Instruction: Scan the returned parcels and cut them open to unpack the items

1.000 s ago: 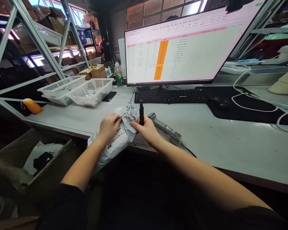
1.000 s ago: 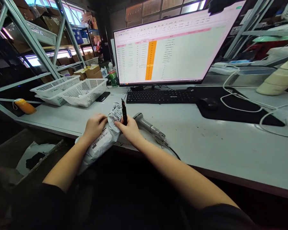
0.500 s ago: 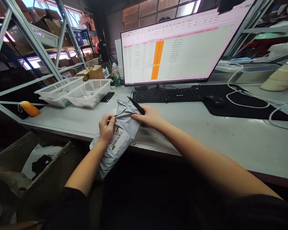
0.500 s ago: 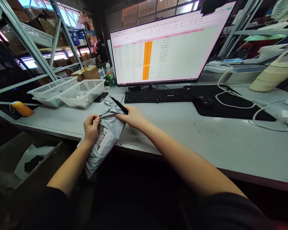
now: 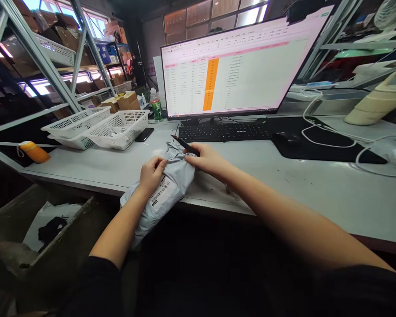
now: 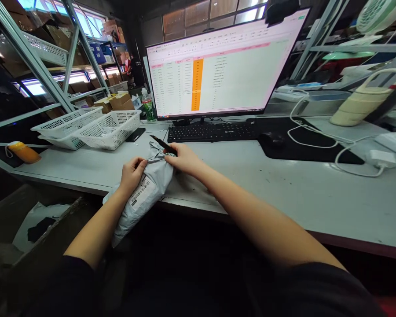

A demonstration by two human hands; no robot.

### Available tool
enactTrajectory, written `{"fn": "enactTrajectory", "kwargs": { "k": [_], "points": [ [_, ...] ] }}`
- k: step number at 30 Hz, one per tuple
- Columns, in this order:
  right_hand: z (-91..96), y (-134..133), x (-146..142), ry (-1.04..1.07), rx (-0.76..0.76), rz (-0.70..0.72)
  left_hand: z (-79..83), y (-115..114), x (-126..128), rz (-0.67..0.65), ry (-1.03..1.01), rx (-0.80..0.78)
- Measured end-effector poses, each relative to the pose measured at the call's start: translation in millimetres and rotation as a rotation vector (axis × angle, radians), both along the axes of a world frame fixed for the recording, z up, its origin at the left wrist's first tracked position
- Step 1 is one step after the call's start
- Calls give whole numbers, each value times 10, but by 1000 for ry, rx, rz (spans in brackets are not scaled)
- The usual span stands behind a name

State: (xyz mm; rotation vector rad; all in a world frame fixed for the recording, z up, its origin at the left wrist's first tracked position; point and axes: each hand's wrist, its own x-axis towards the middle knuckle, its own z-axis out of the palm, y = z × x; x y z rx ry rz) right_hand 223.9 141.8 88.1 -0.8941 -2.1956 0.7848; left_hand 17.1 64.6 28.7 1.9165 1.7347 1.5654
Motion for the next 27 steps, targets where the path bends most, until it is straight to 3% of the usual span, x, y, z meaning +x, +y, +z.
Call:
{"fn": "enactTrajectory", "kwargs": {
  "k": [4,10,15,19,27],
  "points": [
    [166,-164,211,-426,428,-127,-24,41,41,19,14,59],
    [404,-421,338,-781,794,31,-43,118,84,9,20,26],
    [428,-558,54,-927,893,93,-48,123,139,50,69,39],
    [412,-461,-79,-944,928,95,-60,81,150,88,100,70],
    [513,37,380,-882,775,-131,-107,110,148,65,9,235]
  ]
}}
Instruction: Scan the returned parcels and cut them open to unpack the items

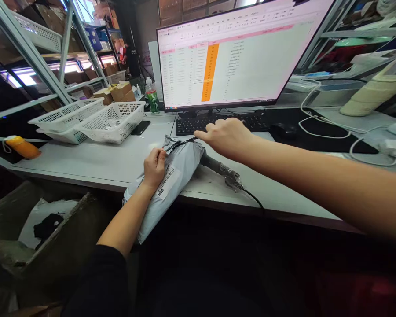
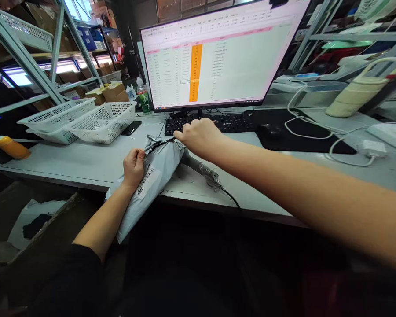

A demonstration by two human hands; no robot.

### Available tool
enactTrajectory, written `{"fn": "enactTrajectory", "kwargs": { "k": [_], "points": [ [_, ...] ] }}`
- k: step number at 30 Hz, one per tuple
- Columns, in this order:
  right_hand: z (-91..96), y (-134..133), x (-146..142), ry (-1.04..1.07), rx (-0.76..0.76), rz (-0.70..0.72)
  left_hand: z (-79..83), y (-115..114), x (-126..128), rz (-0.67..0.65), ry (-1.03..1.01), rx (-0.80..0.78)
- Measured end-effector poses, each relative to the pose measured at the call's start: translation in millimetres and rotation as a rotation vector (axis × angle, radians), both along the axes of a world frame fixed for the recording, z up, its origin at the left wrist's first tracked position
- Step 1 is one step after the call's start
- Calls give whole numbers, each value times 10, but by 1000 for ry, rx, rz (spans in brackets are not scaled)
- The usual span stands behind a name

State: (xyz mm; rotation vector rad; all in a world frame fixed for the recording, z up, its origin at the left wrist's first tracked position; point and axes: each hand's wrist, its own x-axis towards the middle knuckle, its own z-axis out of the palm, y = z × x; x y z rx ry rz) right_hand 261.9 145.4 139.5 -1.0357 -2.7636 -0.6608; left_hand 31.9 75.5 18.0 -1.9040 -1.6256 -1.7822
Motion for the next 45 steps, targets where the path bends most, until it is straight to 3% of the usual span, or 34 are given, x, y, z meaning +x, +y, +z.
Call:
{"fn": "enactTrajectory", "kwargs": {
  "k": [2,5,8,10,13,15,17,18,20,23,28,31,34,39,41,45],
  "points": [
    [-91,148,246,147,-131,-29,-1,24,-24,-8,-84,7],
    [-437,417,764,412,-325,-159,10,51,-62,-44,-182,-30],
    [-847,632,1264,298,-373,-435,26,72,-61,-109,-205,-92],
    [-989,648,1396,216,-389,-472,39,79,-33,-109,-193,-148],
    [-894,384,1124,284,-220,-290,76,64,37,-76,-159,-190],
    [-688,70,699,390,-61,26,119,29,93,-84,-138,-175],
    [-482,-236,234,322,-25,366,172,-28,149,-104,-114,-138],
    [-411,-354,31,277,-2,450,197,-63,173,-109,-100,-113],
    [-369,-500,-254,202,19,467,238,-142,202,-103,-60,-60],
    [-521,-565,-341,228,94,468,265,-259,187,-87,43,-41],
    [-778,-757,33,307,262,692,280,-302,-6,-157,130,-182],
    [-800,-955,272,334,227,706,287,-231,-238,-139,47,-183],
    [-858,-1089,465,378,131,683,279,-189,-529,-34,-82,-134],
    [-1030,-1065,629,402,34,666,305,-267,-793,83,-166,-64],
    [-1042,-1006,596,401,27,547,352,-297,-740,66,-157,-63],
    [-891,-896,391,312,-90,142,458,-327,-498,41,-176,28]
  ]
}}
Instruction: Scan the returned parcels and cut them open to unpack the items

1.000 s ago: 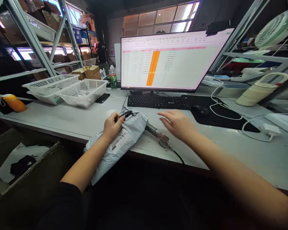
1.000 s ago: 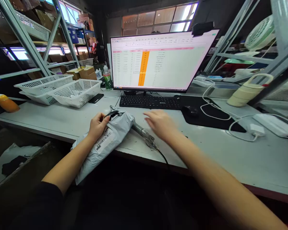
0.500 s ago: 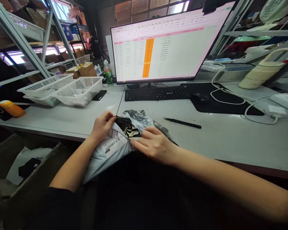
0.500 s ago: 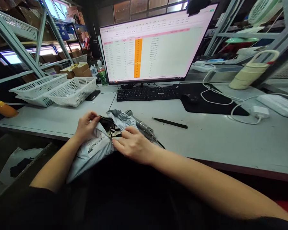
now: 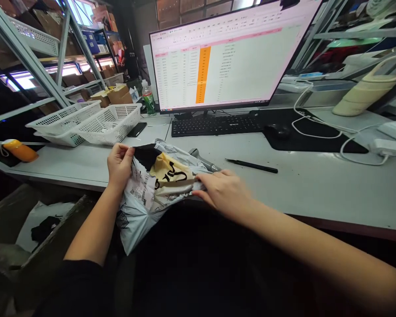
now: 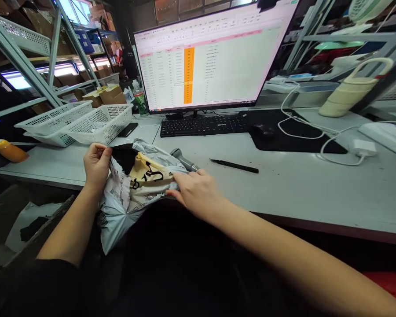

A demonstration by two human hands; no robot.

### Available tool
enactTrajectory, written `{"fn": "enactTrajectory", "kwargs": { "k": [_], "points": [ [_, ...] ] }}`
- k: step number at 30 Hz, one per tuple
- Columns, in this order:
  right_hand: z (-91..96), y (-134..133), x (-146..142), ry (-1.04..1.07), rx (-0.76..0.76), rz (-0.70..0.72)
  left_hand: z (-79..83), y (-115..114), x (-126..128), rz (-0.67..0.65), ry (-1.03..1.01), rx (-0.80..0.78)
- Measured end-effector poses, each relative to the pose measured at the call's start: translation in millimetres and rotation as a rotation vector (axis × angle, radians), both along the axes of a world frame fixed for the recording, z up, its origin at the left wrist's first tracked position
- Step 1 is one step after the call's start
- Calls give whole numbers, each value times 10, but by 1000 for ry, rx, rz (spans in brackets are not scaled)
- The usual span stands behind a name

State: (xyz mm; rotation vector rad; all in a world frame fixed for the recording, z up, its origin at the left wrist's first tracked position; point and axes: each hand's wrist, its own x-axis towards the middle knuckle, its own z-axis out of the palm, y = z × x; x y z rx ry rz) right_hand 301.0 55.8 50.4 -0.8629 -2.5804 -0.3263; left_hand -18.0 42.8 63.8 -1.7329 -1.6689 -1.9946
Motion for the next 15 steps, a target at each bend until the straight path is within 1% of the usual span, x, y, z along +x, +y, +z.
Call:
{"fn": "enactTrajectory", "kwargs": {
  "k": [2,3,4,6,8,10,11,13,15],
  "points": [
    [133,66,-133,-55,-118,-137,17,-21,115,10,-21,111],
    [201,108,-200,-58,-176,-162,10,-34,165,20,-29,163],
    [266,155,-268,-43,-230,-153,-7,-46,211,33,-34,198],
    [379,250,-404,27,-313,-80,-63,-67,294,59,-42,226],
    [457,307,-544,77,-408,-9,-130,-72,363,59,-57,208],
    [497,292,-679,48,-479,33,-186,-57,408,30,-87,178],
    [504,259,-738,13,-470,72,-206,-41,416,8,-110,161],
    [498,169,-826,-26,-361,200,-233,-3,394,-48,-169,117],
    [485,106,-859,55,-230,322,-257,26,325,-134,-223,54]
  ]
}}
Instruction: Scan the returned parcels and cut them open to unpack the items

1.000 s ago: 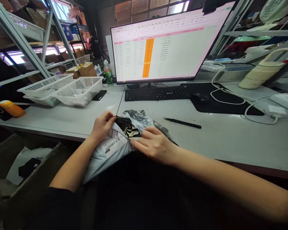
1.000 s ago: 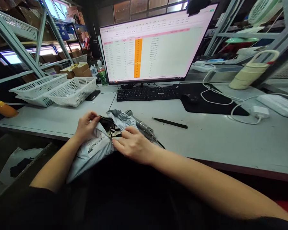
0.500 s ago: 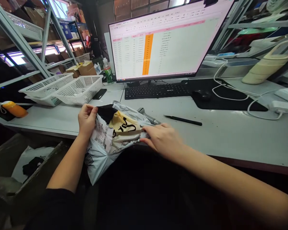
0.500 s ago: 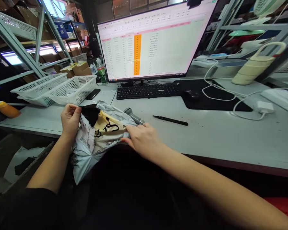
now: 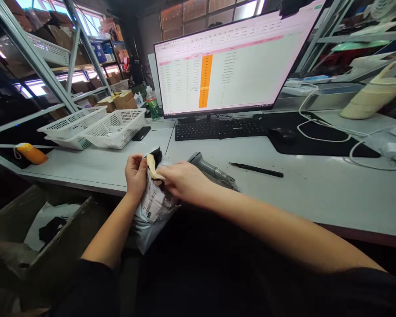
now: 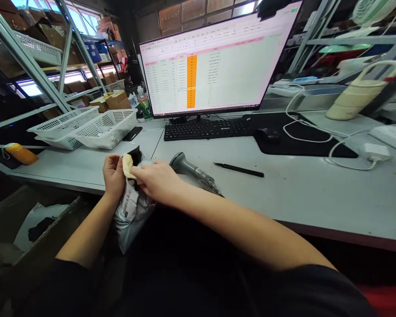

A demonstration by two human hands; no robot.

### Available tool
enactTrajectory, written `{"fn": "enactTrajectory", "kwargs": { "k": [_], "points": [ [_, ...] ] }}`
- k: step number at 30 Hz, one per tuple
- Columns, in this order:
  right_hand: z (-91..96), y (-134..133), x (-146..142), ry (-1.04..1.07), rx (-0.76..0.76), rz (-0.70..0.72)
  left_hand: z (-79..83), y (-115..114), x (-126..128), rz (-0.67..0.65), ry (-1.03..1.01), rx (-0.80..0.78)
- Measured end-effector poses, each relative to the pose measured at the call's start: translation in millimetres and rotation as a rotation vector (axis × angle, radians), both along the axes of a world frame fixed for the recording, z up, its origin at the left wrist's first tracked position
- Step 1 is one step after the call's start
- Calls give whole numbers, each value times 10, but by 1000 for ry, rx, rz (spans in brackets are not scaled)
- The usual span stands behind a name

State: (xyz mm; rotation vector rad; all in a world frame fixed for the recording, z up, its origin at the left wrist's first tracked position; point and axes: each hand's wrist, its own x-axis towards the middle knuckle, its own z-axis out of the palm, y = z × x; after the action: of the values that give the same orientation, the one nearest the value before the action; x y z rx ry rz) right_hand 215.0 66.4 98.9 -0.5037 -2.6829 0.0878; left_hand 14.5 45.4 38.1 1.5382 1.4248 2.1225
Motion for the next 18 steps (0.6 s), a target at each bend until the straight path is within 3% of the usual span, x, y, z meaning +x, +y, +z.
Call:
{"fn": "enactTrajectory", "kwargs": {
  "k": [2,5,7,14,18],
  "points": [
    [-1,11,16,223,10,36,-45,-8,-89,-160,-50,-136],
    [29,140,77,602,-49,13,-159,-95,-189,-426,-212,-480],
    [48,234,106,714,-78,-9,-232,-162,-231,-465,-323,-606],
    [67,460,180,1000,-147,-202,-238,-232,-620,-202,-396,-520],
    [283,988,575,1516,-41,-258,-296,-488,-1000,20,-418,-490]
  ]
}}
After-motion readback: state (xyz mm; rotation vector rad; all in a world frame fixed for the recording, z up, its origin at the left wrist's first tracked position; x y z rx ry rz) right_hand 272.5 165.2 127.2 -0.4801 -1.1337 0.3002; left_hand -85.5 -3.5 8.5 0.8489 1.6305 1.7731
